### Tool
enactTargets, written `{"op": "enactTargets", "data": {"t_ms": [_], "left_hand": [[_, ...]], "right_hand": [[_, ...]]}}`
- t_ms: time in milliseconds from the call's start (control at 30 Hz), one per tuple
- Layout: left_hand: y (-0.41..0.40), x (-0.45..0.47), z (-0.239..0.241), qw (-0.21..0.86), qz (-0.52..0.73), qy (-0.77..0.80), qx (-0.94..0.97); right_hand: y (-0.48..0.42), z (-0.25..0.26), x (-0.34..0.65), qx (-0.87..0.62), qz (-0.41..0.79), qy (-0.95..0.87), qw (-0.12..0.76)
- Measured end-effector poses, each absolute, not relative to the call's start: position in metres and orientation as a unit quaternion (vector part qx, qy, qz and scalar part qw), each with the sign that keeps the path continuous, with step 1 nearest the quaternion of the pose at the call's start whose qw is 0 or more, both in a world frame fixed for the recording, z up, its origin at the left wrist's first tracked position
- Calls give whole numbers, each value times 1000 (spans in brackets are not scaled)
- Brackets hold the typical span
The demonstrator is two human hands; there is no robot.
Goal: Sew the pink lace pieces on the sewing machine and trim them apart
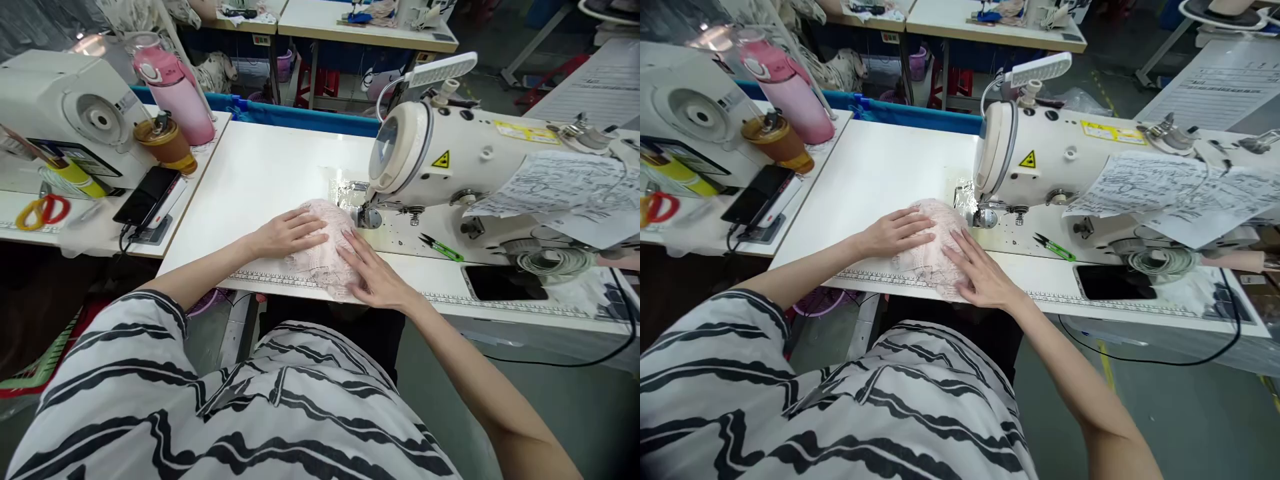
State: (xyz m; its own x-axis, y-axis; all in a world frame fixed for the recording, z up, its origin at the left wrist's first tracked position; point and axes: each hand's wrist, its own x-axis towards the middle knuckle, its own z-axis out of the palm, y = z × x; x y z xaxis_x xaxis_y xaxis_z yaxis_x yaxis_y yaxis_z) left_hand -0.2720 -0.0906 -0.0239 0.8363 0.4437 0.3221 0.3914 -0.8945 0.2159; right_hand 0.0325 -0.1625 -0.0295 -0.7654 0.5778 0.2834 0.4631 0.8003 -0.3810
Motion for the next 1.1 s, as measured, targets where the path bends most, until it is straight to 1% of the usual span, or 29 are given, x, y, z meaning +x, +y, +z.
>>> {"op": "enactTargets", "data": {"t_ms": [100,167,233,333,500,600,700,767,933,1100], "left_hand": [[-90,-268,-25,52,215,200,954],[-90,-265,-27,47,243,193,949],[-90,-263,-31,32,264,194,944],[-91,-263,-35,-2,278,207,938],[-93,-264,-35,-1,279,245,929],[-94,-264,-36,57,312,271,909],[-96,-268,-36,115,356,314,872],[-98,-273,-35,140,377,355,844],[-94,-302,-20,260,374,420,785],[-67,-338,18,363,389,431,729]], "right_hand": [[-163,-28,42,-288,127,-937,154],[-158,-30,37,-320,102,-930,148],[-151,-33,26,-338,67,-924,169],[-140,-35,7,-326,33,-921,212],[-125,-36,-6,-370,66,-892,252],[-117,-37,-8,-398,100,-854,320],[-111,-36,-14,-415,176,-797,402],[-109,-33,-21,-422,212,-768,433],[-101,-19,-47,-447,283,-707,469],[-72,-4,-83,-496,411,-604,470]]}}
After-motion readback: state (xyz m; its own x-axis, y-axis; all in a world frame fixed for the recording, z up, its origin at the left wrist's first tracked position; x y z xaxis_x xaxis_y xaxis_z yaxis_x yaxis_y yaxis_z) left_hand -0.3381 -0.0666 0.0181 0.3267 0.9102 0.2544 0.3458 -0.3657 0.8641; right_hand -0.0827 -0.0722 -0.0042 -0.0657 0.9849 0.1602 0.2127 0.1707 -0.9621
